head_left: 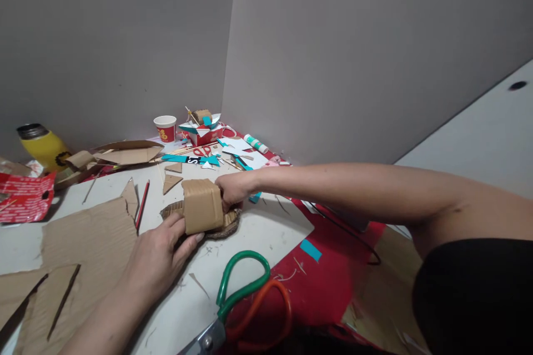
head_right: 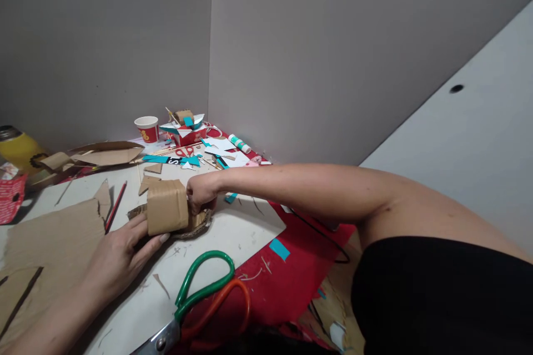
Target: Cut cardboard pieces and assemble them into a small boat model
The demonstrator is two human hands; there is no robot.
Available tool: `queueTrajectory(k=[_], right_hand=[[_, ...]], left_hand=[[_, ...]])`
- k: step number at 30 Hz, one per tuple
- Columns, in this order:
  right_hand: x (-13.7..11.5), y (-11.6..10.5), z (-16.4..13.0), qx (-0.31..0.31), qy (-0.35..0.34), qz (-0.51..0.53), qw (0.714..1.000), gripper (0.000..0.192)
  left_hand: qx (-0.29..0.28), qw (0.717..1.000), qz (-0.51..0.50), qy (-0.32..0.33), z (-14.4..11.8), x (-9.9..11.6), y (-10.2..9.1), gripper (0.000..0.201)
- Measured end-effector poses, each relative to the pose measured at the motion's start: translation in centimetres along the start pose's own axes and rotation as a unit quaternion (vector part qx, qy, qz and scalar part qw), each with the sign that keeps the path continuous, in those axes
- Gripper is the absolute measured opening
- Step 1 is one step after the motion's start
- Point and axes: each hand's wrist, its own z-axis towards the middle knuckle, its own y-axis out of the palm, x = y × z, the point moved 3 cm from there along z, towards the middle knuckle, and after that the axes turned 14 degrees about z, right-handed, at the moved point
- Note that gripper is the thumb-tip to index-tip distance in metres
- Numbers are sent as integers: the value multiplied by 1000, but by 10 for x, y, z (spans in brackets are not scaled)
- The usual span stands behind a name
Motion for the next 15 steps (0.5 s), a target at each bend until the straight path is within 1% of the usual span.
queueTrajectory(k=[3,5,7,9,10,12,13,15], right_hand=[[0,-2,-3,13,-22,-17,1000,18],[-2,-5,-10,26,-48,-31,998,21],[-4,-9,-19,47,-84,-40,995,31],[-6,-14,-26,92,-146,-39,984,47],[-7,-17,-28,122,-191,-40,973,56],[-11,-21,-30,183,-304,-61,933,65],[-12,-21,-29,202,-362,-81,907,65],[-15,-18,-23,205,-447,-134,860,56]], left_hand=[[10,1000,-20,3,0,-3,1,28],[19,998,-56,10,0,-6,2,27],[29,994,-99,20,0,-10,2,26],[30,990,-133,30,1,-12,3,27],[28,989,-141,34,1,-13,3,27],[20,988,-145,40,1,-13,3,27],[18,989,-140,41,1,-13,3,28],[13,991,-127,41,0,-13,2,28]])
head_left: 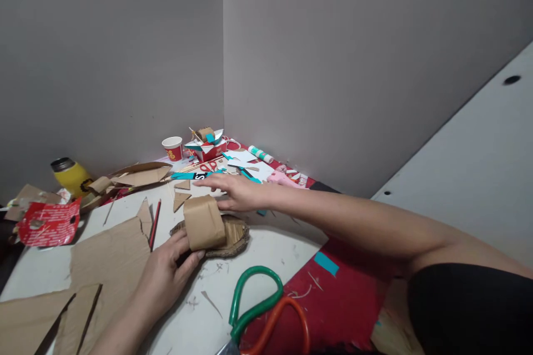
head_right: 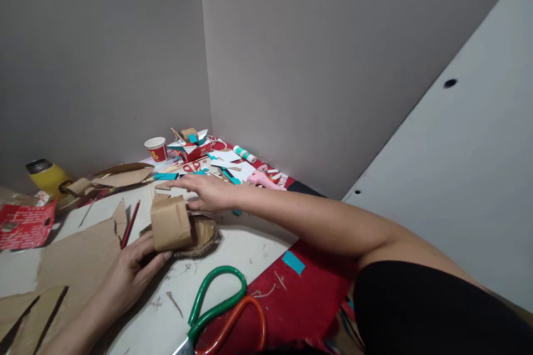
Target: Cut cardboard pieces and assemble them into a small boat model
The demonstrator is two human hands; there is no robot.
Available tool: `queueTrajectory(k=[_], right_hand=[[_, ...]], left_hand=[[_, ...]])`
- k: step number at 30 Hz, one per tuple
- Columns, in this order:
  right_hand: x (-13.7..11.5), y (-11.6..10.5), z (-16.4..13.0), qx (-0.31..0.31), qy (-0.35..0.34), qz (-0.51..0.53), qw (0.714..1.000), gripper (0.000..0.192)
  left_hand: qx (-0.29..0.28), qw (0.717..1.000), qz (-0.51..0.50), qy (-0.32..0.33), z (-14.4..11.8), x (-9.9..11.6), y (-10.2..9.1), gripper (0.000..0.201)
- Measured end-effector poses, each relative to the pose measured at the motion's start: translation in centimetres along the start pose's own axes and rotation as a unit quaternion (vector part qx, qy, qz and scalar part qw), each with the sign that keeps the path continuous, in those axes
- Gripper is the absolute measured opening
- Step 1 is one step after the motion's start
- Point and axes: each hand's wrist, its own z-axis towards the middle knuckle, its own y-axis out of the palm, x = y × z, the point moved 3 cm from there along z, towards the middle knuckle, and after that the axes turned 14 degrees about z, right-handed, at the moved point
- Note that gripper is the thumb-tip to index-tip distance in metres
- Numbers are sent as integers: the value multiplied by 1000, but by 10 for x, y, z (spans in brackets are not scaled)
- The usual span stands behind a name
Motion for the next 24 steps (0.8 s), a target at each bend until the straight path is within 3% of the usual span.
queueTrajectory(k=[3,7,12,18,24], right_hand=[[3,9,7,-19,-72,-22,997,34],[1,12,8,20,-81,-11,996,25],[-4,9,-4,79,24,161,983,11],[-4,20,-20,82,138,303,939,31],[5,30,-28,139,179,336,914,40]], left_hand=[[-11,1000,10,-4,-1,2,-1,27],[-10,999,2,-40,-2,4,-2,24],[13,998,0,-57,-5,8,-4,24],[3,998,41,-56,-7,8,-1,13],[-17,993,109,-36,-8,6,5,8]])
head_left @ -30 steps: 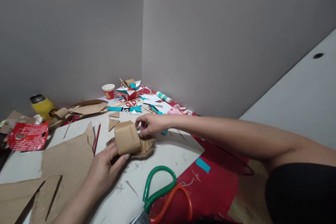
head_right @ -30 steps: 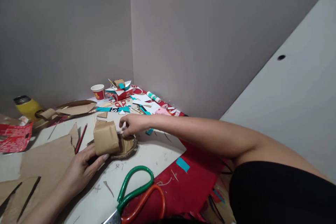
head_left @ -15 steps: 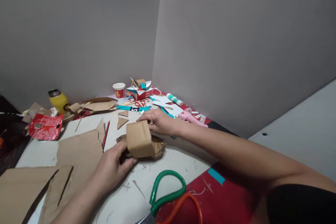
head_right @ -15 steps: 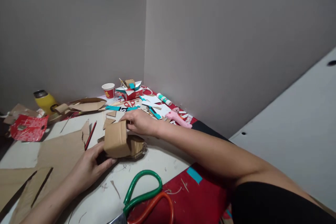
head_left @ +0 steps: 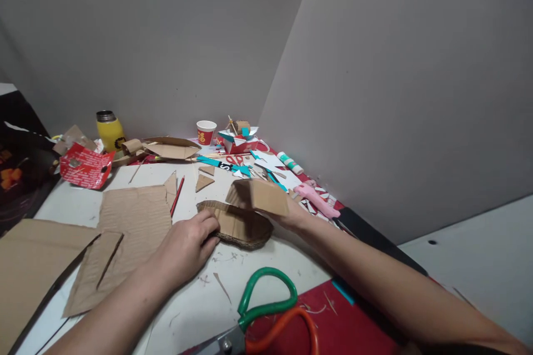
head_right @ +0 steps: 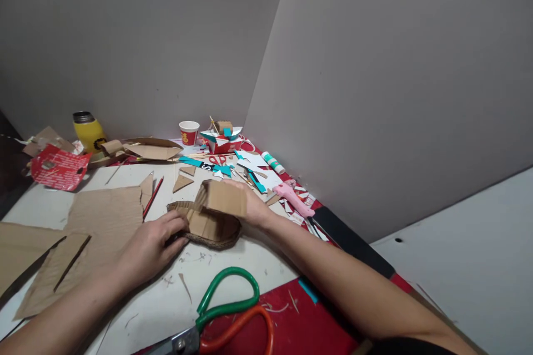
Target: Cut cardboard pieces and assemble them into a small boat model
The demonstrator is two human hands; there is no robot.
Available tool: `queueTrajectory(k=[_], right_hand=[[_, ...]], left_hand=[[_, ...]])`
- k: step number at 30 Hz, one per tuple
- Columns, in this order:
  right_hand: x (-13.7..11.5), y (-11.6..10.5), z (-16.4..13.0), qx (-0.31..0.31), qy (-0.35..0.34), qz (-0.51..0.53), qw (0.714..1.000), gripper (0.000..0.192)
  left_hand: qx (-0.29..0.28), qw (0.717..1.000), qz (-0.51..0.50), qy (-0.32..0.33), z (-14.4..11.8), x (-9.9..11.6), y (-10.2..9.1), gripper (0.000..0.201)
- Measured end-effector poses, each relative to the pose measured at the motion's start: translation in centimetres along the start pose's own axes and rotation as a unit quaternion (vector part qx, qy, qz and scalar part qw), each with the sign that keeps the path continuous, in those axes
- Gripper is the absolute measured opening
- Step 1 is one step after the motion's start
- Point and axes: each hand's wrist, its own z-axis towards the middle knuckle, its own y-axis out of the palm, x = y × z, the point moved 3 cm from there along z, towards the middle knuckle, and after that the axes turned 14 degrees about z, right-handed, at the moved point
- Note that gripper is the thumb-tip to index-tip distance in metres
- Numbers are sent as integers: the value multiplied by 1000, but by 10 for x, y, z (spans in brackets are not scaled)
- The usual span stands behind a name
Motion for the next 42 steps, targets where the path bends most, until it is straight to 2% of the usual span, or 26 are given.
queueTrajectory(k=[4,8,13,17,21,22,24,26,29,34,39,42], right_hand=[[5,2,0,-25,29,-47,998,30],[6,3,-1,-48,25,-90,994,26],[4,3,-2,-49,2,-189,981,6],[3,5,-1,-62,-2,-255,965,5],[-2,9,-1,-82,-6,-313,946,8],[-3,10,-1,-86,-8,-325,942,8],[-4,11,0,-91,-9,-341,935,8],[-4,12,0,-97,-11,-350,932,9],[-4,12,0,-104,-11,-356,929,9],[-8,11,2,-104,-4,-355,929,8],[-12,6,3,-110,6,-338,935,17],[-15,3,2,-102,-8,-343,934,17]], left_hand=[[1,999,39,14,0,1,0,12],[3,997,68,21,0,2,0,14],[4,997,73,31,0,4,-1,18],[6,998,56,26,0,5,-1,18],[24,1000,9,-1,-2,7,-5,9],[24,1000,-7,-13,-2,8,-7,12],[5,998,-43,-41,-2,8,-13,26],[-29,994,-84,-58,-2,9,-18,32],[-49,986,-144,-65,2,9,-22,19],[-31,964,-255,-71,8,7,-12,21],[-33,934,-332,-130,13,4,-4,23],[-17,950,-284,-129,14,3,-4,24]])
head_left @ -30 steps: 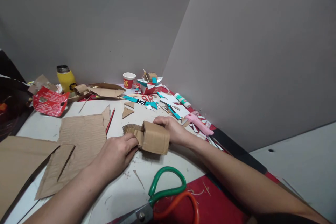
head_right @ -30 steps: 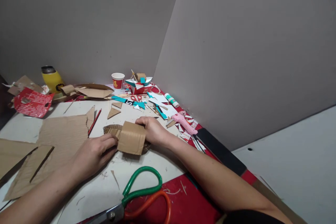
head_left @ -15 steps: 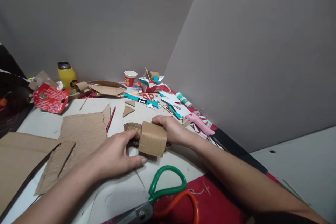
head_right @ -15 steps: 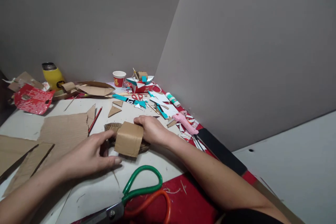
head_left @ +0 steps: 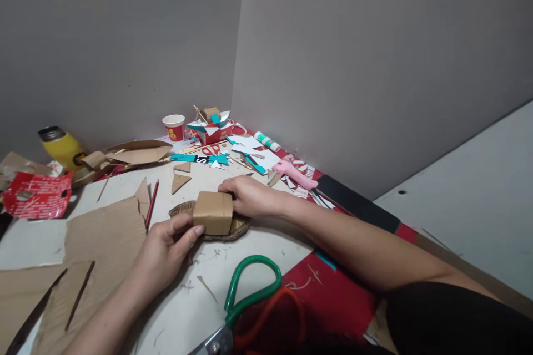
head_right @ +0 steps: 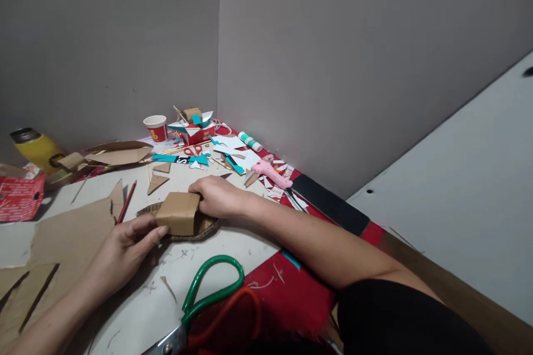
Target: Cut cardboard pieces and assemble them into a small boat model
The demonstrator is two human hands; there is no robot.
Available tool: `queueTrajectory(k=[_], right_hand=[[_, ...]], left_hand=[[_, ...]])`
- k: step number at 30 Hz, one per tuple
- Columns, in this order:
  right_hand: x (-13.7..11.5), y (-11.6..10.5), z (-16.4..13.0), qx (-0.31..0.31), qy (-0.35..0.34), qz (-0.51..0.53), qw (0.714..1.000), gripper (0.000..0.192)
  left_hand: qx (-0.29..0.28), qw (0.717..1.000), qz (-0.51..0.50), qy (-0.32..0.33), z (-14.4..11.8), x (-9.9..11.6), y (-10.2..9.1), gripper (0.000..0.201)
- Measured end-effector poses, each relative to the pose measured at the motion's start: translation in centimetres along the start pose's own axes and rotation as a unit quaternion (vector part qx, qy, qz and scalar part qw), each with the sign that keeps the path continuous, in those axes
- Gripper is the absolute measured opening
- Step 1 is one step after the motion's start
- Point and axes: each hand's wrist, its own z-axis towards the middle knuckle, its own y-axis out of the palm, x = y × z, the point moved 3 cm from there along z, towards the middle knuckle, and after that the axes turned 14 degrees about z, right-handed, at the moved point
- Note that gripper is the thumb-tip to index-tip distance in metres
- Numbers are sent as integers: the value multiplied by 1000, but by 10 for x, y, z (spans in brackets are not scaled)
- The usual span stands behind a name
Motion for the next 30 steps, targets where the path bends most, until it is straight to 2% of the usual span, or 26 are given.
queueTrajectory(k=[4,8,14,17,23,30], right_hand=[[-1,-3,-1,37,-20,2,999,16],[0,-2,-1,28,-19,40,999,19],[3,-1,0,25,-10,59,998,20],[2,0,-1,22,-15,46,999,20],[3,3,0,19,-21,3,1000,18],[5,4,1,22,-4,21,1000,18]], left_hand=[[45,995,83,30,-1,-3,0,25],[57,995,71,36,-1,-7,2,21],[94,981,146,82,-2,-2,0,15],[78,979,162,92,-2,0,-1,16],[29,984,162,64,-1,-4,1,21],[20,981,174,90,0,-3,-1,15]])
